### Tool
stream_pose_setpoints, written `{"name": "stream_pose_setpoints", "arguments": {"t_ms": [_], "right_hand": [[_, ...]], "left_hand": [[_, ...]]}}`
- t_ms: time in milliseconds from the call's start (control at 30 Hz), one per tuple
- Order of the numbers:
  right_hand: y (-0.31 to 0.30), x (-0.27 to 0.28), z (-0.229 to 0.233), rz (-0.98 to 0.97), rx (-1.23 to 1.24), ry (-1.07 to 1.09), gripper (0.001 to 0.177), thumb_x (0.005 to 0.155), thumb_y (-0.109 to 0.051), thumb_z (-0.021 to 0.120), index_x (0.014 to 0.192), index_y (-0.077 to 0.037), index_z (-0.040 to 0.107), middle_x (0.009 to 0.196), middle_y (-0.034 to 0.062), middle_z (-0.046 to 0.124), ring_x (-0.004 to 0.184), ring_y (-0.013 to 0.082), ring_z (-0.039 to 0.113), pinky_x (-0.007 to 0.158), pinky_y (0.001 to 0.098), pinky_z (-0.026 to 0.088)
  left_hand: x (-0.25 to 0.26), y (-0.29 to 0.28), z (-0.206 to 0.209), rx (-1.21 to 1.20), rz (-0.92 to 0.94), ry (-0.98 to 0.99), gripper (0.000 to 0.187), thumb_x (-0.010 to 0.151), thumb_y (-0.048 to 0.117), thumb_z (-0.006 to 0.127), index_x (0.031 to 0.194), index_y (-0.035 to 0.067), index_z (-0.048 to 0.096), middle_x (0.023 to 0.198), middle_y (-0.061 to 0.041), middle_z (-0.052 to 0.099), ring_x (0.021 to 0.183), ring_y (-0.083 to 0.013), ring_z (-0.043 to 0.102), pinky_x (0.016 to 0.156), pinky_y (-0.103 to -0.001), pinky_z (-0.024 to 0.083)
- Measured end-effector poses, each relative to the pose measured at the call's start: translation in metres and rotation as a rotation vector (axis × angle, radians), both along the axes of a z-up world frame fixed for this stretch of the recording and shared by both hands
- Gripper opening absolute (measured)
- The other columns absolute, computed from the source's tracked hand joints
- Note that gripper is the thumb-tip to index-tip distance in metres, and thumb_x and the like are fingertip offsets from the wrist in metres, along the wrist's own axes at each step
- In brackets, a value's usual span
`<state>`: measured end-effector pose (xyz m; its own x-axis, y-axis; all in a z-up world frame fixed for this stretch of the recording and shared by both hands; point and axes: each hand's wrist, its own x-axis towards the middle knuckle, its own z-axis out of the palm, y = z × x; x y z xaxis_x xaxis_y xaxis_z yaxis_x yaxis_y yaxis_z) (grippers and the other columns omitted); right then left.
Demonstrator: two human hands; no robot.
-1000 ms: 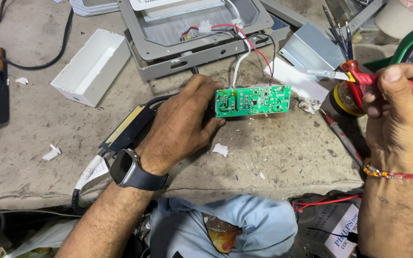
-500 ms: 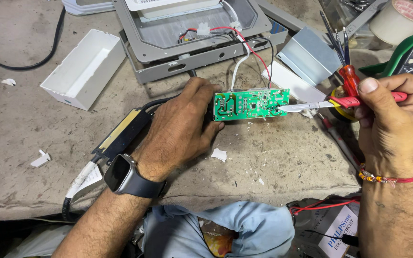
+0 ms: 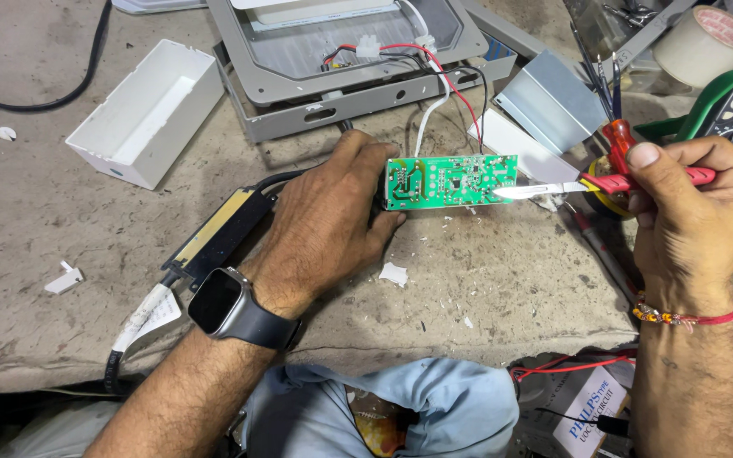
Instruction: The person uses a red-handled screwdriver to adjust components on a small green circuit board, then flips the board and continues adjusting components on the opposite side. The work is performed on a cluttered workbench with various tools and electronic parts nearby.
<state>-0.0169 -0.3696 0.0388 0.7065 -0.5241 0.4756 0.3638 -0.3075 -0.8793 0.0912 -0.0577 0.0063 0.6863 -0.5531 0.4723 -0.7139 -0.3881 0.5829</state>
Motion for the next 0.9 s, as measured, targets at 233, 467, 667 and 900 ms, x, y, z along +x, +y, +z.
{"name": "stream_pose_setpoints", "arguments": {"t_ms": [233,467,667,900], "right_hand": [[0.0061,0.0018,0.0028,-0.009,-0.062,0.010,0.018,0.095,-0.003,0.083,0.090,-0.001,0.065,0.077,0.0052,0.065,0.058,0.0072,0.058,0.053,0.0186,0.043],[0.0080,0.0012,0.0045,-0.026,-0.097,0.013,0.019,0.097,-0.008,0.083,0.092,-0.002,0.066,0.077,0.0049,0.066,0.057,0.0071,0.060,0.056,0.0193,0.046],[0.0057,0.0003,0.0027,-0.019,-0.092,-0.002,0.019,0.098,-0.007,0.083,0.093,-0.001,0.066,0.075,0.0051,0.066,0.057,0.0071,0.060,0.056,0.0187,0.047],[0.0052,0.0005,0.0017,-0.004,-0.072,-0.020,0.018,0.098,-0.006,0.083,0.094,-0.001,0.067,0.080,0.0050,0.066,0.058,0.0069,0.060,0.057,0.0188,0.050]], "left_hand": [[0.0001,0.0007,-0.0010,-0.024,-0.013,-0.025,0.059,0.077,0.020,0.084,0.126,0.001,0.059,0.120,-0.014,0.059,0.096,-0.0379,0.068,0.078,-0.047,0.056],[-0.0017,0.0009,0.0026,-0.011,-0.019,0.007,0.058,0.077,0.020,0.084,0.126,0.002,0.058,0.119,-0.013,0.058,0.096,-0.0365,0.069,0.076,-0.046,0.056],[-0.0029,-0.0002,0.0044,0.004,-0.006,0.010,0.059,0.077,0.021,0.084,0.127,0.002,0.057,0.118,-0.013,0.058,0.095,-0.0369,0.069,0.076,-0.047,0.056],[-0.0037,0.0003,0.0073,-0.008,-0.014,0.021,0.053,0.077,0.020,0.084,0.122,0.006,0.058,0.114,-0.013,0.059,0.095,-0.0374,0.069,0.075,-0.048,0.055]]}}
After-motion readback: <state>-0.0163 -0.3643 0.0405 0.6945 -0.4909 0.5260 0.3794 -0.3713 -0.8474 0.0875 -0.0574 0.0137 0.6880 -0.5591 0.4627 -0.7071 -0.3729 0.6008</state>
